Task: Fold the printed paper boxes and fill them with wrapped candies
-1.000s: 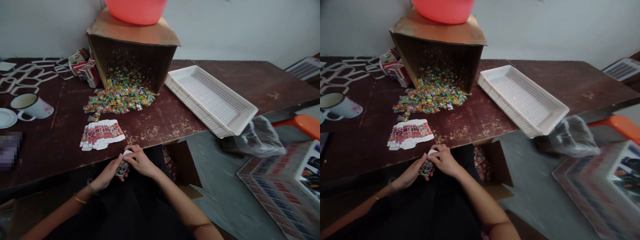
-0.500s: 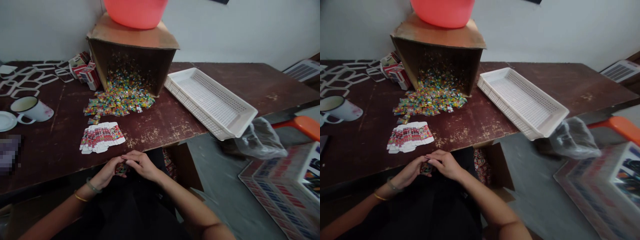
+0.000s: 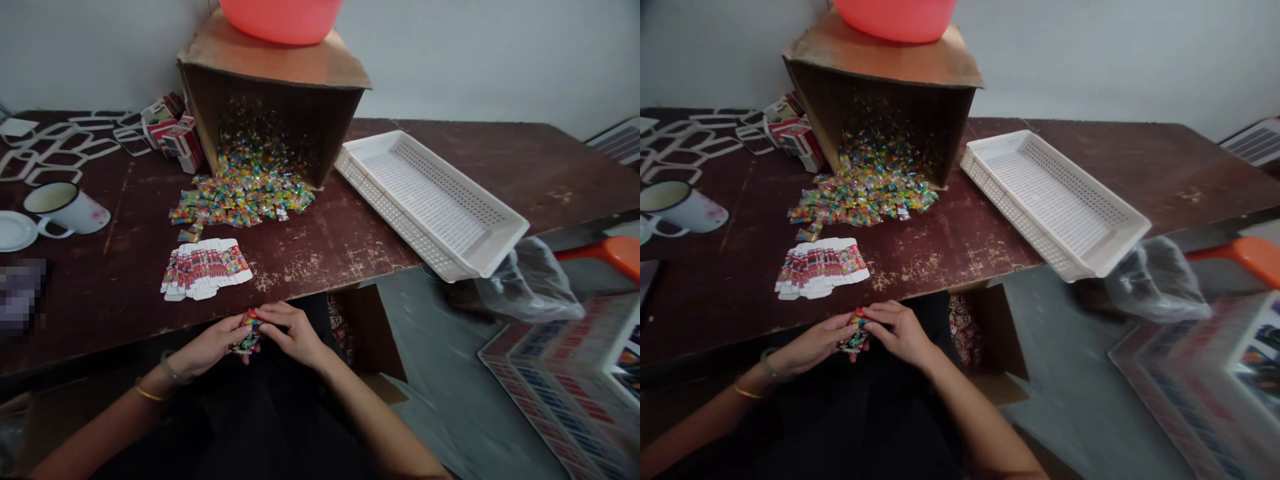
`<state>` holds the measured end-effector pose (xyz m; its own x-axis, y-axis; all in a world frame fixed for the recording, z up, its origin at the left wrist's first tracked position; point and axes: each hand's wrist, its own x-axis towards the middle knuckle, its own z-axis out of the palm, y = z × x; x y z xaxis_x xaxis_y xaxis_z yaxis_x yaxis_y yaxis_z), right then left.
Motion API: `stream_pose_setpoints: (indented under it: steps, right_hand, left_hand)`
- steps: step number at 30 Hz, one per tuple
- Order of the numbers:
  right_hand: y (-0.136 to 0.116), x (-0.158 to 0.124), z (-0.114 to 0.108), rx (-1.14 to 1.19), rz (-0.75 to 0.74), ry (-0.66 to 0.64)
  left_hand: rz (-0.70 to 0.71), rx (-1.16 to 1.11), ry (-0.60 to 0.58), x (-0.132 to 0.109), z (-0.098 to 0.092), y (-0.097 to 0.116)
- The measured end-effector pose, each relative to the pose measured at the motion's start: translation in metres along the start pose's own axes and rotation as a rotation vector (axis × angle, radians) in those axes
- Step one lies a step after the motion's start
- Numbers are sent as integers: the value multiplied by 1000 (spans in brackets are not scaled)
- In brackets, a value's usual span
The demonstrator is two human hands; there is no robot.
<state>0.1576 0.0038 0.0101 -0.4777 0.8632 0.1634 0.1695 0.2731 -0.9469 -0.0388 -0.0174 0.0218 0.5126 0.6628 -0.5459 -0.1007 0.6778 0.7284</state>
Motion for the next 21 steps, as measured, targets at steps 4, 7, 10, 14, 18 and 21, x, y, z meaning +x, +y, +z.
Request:
stream_pose_setpoints:
  steps: [4, 7, 10, 14, 18, 21]
  right_hand:
    - [-12, -21, -46, -8, 211, 140]
    - [-17, -29, -98, -220, 348, 118]
    - [-5, -6, -105, -473, 257, -12]
    - [31, 73, -38, -499, -115, -235]
    - [62, 137, 1, -584, -177, -381]
    - [64, 132, -2, -529, -150, -304]
  left_hand:
    - [29, -21, -45, 10, 15, 3]
    - [128, 96, 80, 13, 2, 13]
    - [190, 110, 349, 12, -26, 21]
    - [192, 56, 473, 10, -56, 25]
    - [132, 2, 440, 3, -68, 23]
    - [104, -19, 428, 2, -70, 25]
